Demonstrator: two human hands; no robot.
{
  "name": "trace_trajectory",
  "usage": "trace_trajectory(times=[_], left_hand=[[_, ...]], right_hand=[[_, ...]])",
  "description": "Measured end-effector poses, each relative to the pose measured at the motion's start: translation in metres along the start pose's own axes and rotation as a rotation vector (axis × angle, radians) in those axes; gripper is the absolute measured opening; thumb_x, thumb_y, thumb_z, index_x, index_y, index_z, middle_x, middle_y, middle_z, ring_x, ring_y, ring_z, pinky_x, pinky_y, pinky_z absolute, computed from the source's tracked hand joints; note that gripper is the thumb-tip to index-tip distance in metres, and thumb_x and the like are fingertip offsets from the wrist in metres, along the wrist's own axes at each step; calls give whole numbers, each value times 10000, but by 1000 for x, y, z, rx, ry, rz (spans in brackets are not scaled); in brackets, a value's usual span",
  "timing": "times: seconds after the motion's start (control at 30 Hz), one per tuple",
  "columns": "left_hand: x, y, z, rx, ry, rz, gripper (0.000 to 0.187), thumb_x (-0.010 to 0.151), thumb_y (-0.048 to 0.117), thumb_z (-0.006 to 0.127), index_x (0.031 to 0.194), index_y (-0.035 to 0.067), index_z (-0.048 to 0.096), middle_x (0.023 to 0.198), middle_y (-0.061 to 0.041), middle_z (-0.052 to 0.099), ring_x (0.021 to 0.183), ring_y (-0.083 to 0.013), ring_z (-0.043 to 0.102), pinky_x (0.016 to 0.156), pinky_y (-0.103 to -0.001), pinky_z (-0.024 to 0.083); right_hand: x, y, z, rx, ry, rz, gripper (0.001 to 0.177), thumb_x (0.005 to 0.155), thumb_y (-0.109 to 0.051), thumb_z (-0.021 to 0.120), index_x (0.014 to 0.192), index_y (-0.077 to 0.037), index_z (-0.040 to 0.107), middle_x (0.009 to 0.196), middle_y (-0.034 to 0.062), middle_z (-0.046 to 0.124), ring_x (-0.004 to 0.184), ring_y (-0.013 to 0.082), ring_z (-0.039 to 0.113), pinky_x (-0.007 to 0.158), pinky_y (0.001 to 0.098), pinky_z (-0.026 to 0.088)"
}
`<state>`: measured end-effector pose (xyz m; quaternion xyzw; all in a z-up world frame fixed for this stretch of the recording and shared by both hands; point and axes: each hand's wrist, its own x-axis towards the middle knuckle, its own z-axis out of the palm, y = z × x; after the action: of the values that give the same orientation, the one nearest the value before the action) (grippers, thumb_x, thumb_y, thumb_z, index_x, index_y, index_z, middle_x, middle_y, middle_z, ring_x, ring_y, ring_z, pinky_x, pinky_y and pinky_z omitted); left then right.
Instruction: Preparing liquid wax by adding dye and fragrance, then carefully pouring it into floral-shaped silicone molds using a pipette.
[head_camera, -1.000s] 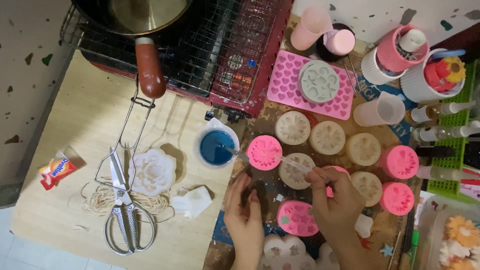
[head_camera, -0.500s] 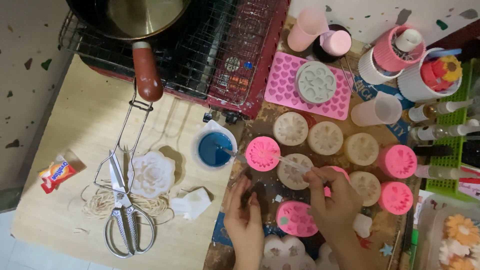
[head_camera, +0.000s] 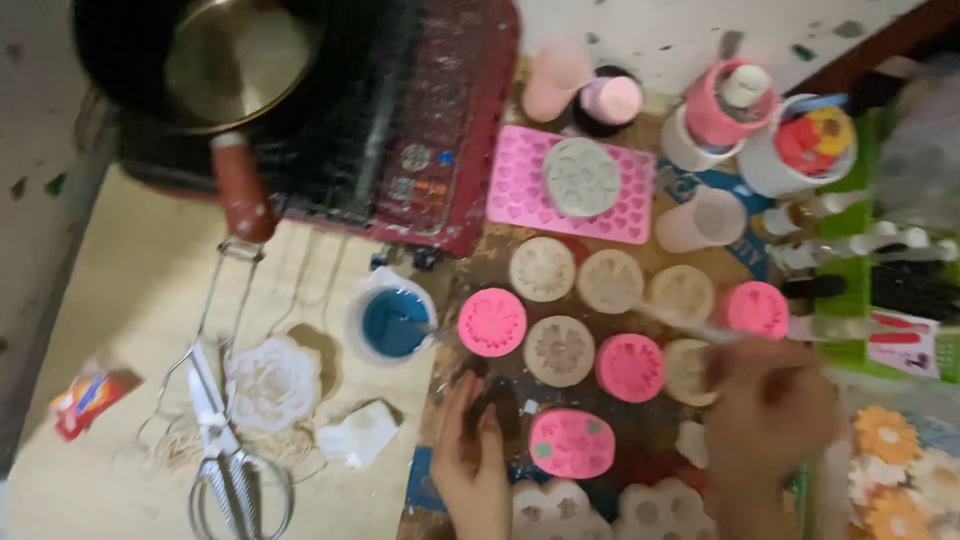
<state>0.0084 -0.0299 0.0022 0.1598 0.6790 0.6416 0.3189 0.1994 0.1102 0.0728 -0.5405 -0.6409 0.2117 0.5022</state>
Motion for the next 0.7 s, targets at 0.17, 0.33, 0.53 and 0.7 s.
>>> trace_trajectory(times=[0.17, 0.33, 0.53, 0.7], left_hand=[[-6, -13, -2, -129, -28, -66, 479, 916, -56, 574, 1395, -44, 567, 1447, -164, 592, 1290, -257, 617, 1033, -366, 521], [-8, -16, -3, -92, -56, -41, 497, 904, -73, 551, 1401, -45, 558, 1462, -173, 572, 1308, -272, 610, 1018, -381, 538], [-11, -10, 0, -32, -66, -52, 520, 880, -112, 529, 1394, -46, 573, 1455, -181, 562, 1310, -275, 606, 1019, -377, 538], [-13, -14, 2, -64, -55, -39, 512, 880, -128, 521, 1384, -54, 581, 1457, -184, 564, 1312, -280, 608, 1021, -374, 534]], right_hand=[[81, 2, -27, -18, 180, 13, 275, 1220, -99, 525, 964, 1, 523, 812, 91, 613, 660, 133, 594, 610, 262, 508], [113, 46, -18, -2, 101, -71, 173, 1164, -54, 618, 1008, 1, 566, 874, 70, 655, 733, 101, 630, 686, 250, 553], [128, 55, 2, -470, -29, -172, 200, 1134, -134, 739, 990, -14, 669, 824, 102, 709, 703, 149, 673, 670, 319, 523], [131, 59, 5, -501, -80, -332, 196, 1128, -138, 747, 995, -9, 684, 899, 126, 734, 797, 210, 708, 739, 331, 542]])
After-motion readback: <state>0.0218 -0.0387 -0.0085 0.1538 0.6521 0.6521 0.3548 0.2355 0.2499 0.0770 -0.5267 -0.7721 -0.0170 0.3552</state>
